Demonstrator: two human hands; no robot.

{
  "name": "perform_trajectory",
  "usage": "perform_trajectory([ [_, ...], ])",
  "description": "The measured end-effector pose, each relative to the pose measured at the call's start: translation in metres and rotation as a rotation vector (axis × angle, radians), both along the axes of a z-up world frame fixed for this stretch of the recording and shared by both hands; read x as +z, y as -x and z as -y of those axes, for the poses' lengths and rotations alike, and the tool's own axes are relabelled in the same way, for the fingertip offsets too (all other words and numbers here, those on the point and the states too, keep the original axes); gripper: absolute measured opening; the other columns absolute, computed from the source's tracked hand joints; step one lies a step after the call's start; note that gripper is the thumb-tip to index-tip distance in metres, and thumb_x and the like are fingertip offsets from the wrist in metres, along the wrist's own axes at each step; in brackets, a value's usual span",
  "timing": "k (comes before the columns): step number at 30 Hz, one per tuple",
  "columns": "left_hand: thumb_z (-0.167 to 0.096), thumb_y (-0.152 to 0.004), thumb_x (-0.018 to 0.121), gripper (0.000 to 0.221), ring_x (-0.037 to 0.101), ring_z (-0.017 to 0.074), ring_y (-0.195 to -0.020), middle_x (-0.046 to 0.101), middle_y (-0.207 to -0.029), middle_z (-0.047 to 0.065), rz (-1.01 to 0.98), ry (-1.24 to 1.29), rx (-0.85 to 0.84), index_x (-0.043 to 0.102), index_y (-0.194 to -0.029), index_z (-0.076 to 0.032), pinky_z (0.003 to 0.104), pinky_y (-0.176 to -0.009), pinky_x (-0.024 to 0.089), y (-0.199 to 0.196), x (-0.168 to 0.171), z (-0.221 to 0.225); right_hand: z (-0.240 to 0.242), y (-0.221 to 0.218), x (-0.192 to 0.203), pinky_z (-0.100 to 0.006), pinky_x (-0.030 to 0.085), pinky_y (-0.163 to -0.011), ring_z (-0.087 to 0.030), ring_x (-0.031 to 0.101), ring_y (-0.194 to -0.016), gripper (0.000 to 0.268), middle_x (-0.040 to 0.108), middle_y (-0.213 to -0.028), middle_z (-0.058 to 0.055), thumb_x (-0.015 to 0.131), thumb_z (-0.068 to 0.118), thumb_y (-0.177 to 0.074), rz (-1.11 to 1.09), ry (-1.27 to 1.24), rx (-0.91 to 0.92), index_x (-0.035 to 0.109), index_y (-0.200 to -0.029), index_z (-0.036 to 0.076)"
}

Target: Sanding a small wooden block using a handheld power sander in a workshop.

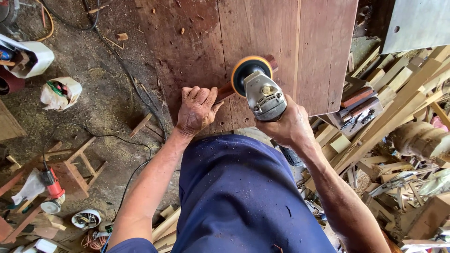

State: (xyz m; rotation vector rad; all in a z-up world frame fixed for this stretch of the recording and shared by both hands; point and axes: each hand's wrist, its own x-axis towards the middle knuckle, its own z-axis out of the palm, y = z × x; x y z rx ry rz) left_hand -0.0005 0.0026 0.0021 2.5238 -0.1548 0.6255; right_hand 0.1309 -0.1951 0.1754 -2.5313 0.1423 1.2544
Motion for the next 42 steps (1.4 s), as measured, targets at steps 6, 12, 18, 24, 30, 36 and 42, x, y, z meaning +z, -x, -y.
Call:
perform_trajectory([
  [6,-0.028,-0.098,0.07,0.035,0.058,0.0307,-0.073,0.056,-0.086,0.012,0.01,0.034,-0.01,0.069,-0.113,0.004,0.042,-0.075,0.045,0.0,-0.001,-0.001,-0.002,0.001,0.0,-0.055,0.056,-0.091,-0.043,0.068,-0.109,0.069,0.072,-0.104,-0.023,0.093,0.041,-0.058,0.001,0.009,0.008,0.062,-0.11,0.01],
  [12,-0.029,-0.1,0.069,0.036,0.058,0.0302,-0.072,0.055,-0.085,0.012,0.027,0.047,-0.011,0.068,-0.114,0.004,0.041,-0.075,0.045,-0.002,-0.002,-0.001,-0.015,0.008,0.007,-0.053,0.056,-0.092,-0.042,0.068,-0.109,0.067,0.073,-0.103,-0.023,0.092,0.045,-0.057,0.001,0.04,0.021,0.062,-0.106,0.011],
  [18,-0.029,-0.098,0.071,0.037,0.059,0.0309,-0.072,0.057,-0.085,0.013,0.047,0.069,-0.018,0.069,-0.115,0.004,0.041,-0.074,0.046,0.0,-0.009,-0.003,-0.014,0.02,-0.002,-0.056,0.054,-0.098,-0.044,0.067,-0.112,0.077,0.073,-0.107,-0.026,0.091,0.052,-0.055,-0.053,0.092,0.081,0.062,-0.112,0.01],
  [24,-0.024,-0.094,0.075,0.035,0.059,0.031,-0.07,0.056,-0.083,0.013,0.039,0.093,-0.008,0.07,-0.114,0.004,0.042,-0.073,0.046,-0.001,-0.003,-0.006,-0.004,0.022,-0.01,-0.054,0.056,-0.094,-0.04,0.069,-0.108,0.074,0.074,-0.103,-0.021,0.094,0.05,-0.053,-0.003,0.063,0.036,0.063,-0.109,0.013],
  [30,-0.024,-0.093,0.076,0.035,0.059,0.0309,-0.071,0.056,-0.083,0.013,0.037,0.097,-0.014,0.07,-0.114,0.004,0.042,-0.074,0.047,0.0,-0.003,-0.005,0.042,0.003,-0.026,-0.058,0.054,-0.093,-0.044,0.067,-0.11,0.074,0.073,-0.106,-0.025,0.093,0.048,-0.055,0.087,0.039,-0.099,0.07,-0.113,0.009],
  [36,-0.026,-0.097,0.072,0.035,0.059,0.0309,-0.071,0.055,-0.083,0.012,0.035,0.084,-0.002,0.07,-0.115,0.003,0.041,-0.074,0.046,-0.002,-0.002,-0.003,0.029,0.012,-0.014,-0.063,0.054,-0.089,-0.049,0.067,-0.108,0.075,0.072,-0.105,-0.029,0.095,0.042,-0.052,0.053,-0.005,-0.02,0.067,-0.113,0.006],
  [42,-0.028,-0.098,0.071,0.035,0.059,0.0291,-0.07,0.055,-0.082,0.012,0.032,0.052,-0.008,0.07,-0.115,0.003,0.04,-0.073,0.046,-0.001,-0.001,-0.004,0.041,0.021,-0.024,-0.063,0.054,-0.087,-0.045,0.068,-0.106,0.073,0.074,-0.102,-0.024,0.093,0.049,-0.054,0.096,0.014,0.038,0.065,-0.109,0.01],
])
